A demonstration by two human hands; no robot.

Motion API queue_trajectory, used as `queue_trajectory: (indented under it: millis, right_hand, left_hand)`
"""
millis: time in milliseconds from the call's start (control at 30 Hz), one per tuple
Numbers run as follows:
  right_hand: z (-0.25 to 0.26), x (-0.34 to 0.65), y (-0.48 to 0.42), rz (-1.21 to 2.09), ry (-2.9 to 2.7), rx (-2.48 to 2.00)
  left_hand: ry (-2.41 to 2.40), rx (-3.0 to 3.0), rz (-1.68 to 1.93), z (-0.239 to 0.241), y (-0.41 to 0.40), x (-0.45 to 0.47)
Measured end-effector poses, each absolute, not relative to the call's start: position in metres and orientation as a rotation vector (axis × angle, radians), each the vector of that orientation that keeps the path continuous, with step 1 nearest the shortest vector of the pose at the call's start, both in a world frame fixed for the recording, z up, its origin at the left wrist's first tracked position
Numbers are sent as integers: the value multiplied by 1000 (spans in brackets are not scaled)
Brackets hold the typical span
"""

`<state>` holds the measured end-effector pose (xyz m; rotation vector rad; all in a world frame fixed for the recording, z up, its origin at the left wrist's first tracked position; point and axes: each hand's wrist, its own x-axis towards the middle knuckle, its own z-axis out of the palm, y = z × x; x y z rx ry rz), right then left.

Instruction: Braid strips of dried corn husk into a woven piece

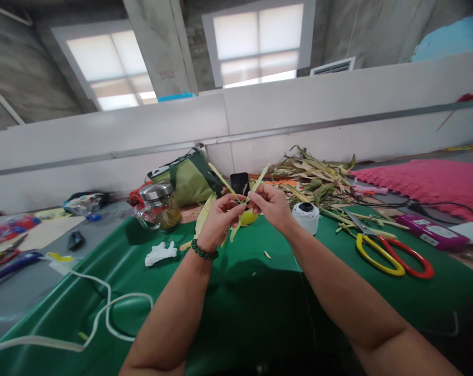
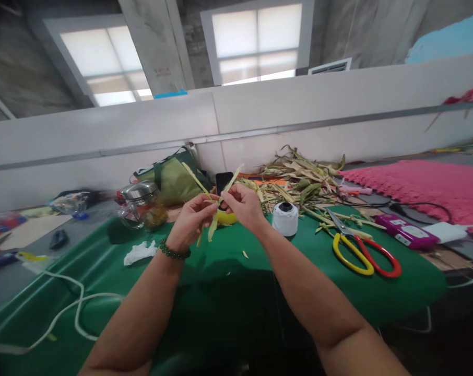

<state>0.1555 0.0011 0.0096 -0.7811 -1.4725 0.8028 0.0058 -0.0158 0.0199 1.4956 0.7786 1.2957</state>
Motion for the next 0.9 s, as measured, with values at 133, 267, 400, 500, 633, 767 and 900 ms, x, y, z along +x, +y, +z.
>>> queue_trajectory:
  millis: [133, 267, 400, 500, 633, 767, 900]
  right_hand:
    - [11, 156, -1, 791, -1481, -777]
    - [12, 156, -3, 786, -1470, -756]
    - [12, 155, -4, 827, -1461, -728]
    - [13, 156, -3, 877, -1473, -714]
    - [14, 156, -3, 901, -1468, -703]
    - [14, 155, -5, 862, -1463, -687]
    - [11, 152, -6, 798, -1432, -709]
  left_hand:
    - [752, 1474, 1325, 20, -15, 3]
    - [657, 1387, 1238, 23, -16, 1]
    - [608, 1398, 1143, 25, -19, 0]
    - [606, 1433, 1144, 26, -22, -1]
    - [656, 1487, 1167, 27, -21, -1]
    - [827, 1609, 1260, 24, -16, -1]
    - [905, 1759, 1266, 23, -13, -2]
